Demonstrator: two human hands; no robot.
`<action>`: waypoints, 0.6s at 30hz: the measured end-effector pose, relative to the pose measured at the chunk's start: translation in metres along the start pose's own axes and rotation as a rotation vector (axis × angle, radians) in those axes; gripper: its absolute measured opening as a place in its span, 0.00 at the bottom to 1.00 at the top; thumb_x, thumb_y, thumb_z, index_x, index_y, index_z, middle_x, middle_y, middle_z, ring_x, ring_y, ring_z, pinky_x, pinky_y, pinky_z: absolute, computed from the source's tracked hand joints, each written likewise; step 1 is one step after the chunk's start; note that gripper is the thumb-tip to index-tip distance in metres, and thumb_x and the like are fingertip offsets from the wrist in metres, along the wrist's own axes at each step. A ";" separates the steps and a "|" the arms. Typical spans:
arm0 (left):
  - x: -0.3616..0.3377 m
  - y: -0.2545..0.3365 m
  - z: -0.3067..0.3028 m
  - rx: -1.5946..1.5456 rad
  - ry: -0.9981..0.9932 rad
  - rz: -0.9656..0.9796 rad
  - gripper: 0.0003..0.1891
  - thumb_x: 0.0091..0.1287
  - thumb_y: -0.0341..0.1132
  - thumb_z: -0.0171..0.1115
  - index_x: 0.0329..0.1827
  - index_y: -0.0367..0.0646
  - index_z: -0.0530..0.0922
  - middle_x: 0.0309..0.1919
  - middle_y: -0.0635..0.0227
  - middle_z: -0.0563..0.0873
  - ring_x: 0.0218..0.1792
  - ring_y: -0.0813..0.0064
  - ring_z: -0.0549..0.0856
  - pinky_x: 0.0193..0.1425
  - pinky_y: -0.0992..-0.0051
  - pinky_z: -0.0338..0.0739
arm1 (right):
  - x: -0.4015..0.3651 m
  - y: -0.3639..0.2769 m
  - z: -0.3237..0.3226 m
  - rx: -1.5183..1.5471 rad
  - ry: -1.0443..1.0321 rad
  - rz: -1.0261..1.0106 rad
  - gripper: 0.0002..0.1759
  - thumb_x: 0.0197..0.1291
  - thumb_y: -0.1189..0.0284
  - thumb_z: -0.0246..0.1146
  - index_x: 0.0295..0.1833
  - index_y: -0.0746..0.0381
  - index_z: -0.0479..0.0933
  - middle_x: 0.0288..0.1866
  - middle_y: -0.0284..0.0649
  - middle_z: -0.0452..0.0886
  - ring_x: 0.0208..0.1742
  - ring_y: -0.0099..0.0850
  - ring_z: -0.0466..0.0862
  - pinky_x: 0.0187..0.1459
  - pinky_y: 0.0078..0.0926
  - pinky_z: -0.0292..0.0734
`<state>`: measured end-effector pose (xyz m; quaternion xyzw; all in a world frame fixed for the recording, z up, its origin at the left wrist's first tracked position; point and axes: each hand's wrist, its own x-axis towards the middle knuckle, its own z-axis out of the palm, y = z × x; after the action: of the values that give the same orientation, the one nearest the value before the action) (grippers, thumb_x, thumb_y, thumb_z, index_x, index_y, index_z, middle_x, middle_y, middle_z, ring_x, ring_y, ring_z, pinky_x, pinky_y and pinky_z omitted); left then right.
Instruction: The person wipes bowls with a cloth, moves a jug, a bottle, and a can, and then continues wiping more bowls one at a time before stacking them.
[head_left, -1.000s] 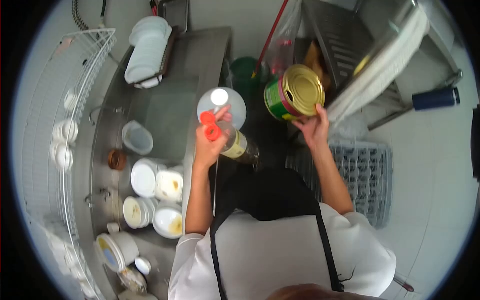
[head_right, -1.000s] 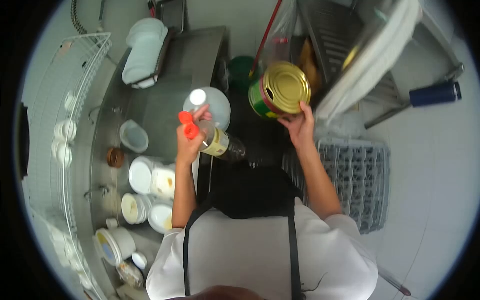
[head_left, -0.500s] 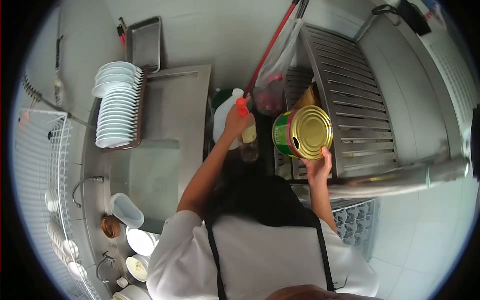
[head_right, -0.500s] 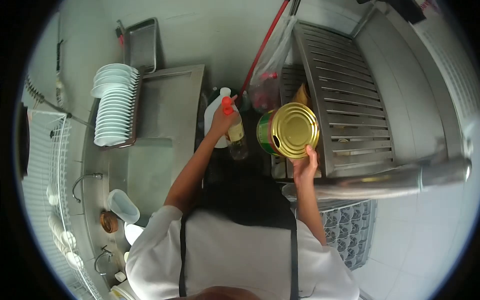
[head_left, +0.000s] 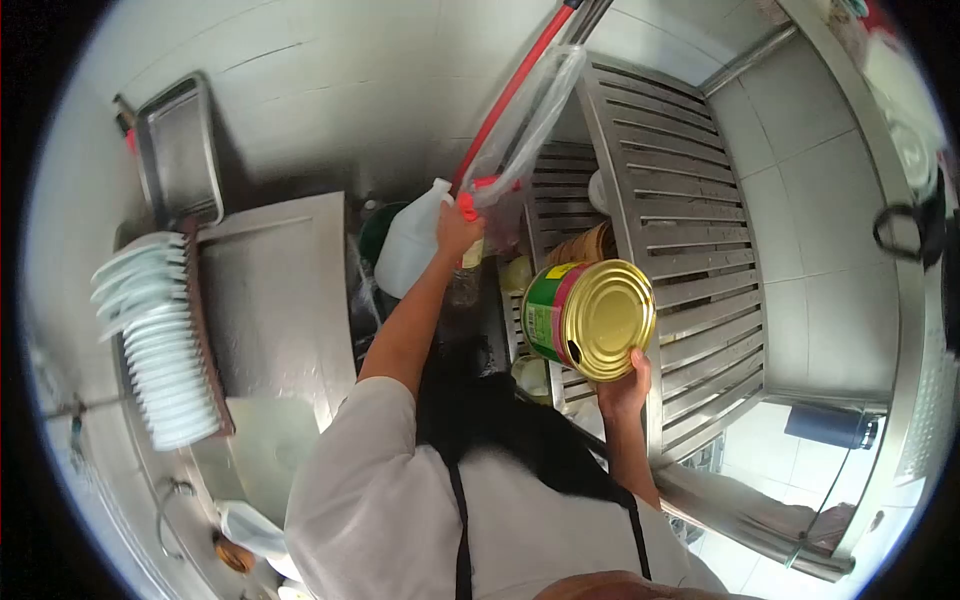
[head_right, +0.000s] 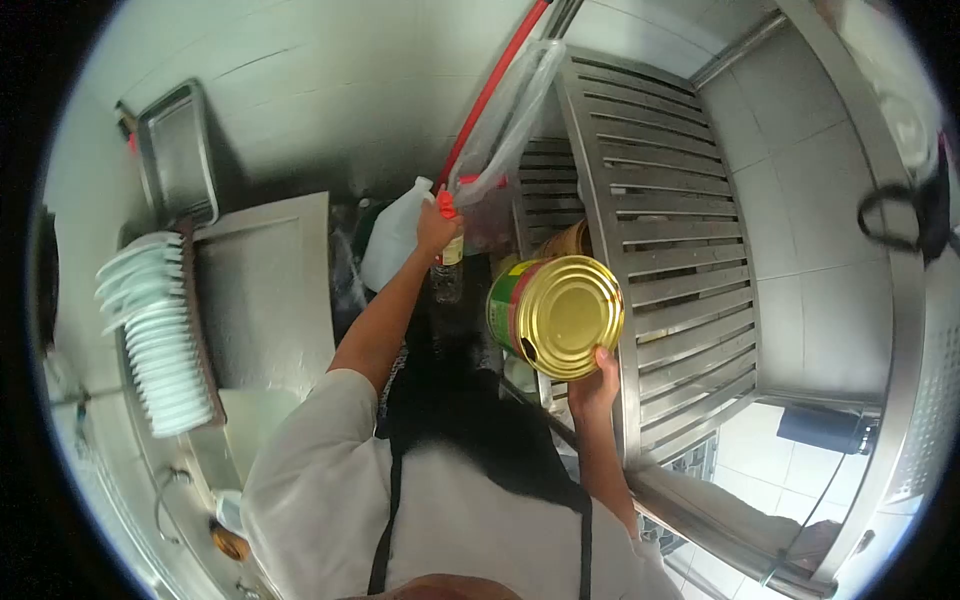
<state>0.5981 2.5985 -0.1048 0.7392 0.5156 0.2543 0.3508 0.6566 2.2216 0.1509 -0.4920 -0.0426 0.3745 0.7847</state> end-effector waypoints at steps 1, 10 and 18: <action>0.016 -0.001 0.009 -0.004 -0.056 -0.011 0.33 0.58 0.49 0.73 0.64 0.40 0.80 0.62 0.41 0.78 0.62 0.39 0.81 0.64 0.49 0.78 | 0.006 -0.002 0.010 -0.013 0.007 -0.010 0.40 0.69 0.56 0.63 0.79 0.65 0.65 0.76 0.48 0.75 0.75 0.43 0.77 0.76 0.48 0.72; 0.043 0.002 0.056 -0.060 -0.337 -0.131 0.30 0.60 0.50 0.71 0.61 0.41 0.80 0.55 0.45 0.83 0.60 0.40 0.83 0.62 0.48 0.80 | 0.049 -0.012 0.093 -0.030 0.066 -0.054 0.42 0.66 0.48 0.64 0.81 0.57 0.67 0.77 0.42 0.75 0.76 0.44 0.76 0.75 0.58 0.70; -0.050 -0.035 0.075 -0.403 -0.431 0.282 0.38 0.64 0.50 0.74 0.75 0.44 0.73 0.70 0.53 0.80 0.68 0.51 0.82 0.71 0.56 0.76 | 0.167 0.063 0.183 0.383 -0.203 0.330 0.46 0.65 0.40 0.60 0.82 0.55 0.66 0.80 0.46 0.70 0.79 0.52 0.70 0.78 0.63 0.61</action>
<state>0.6163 2.5403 -0.1798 0.7559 0.2610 0.2350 0.5525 0.6619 2.4766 0.1438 -0.2947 0.0313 0.5460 0.7836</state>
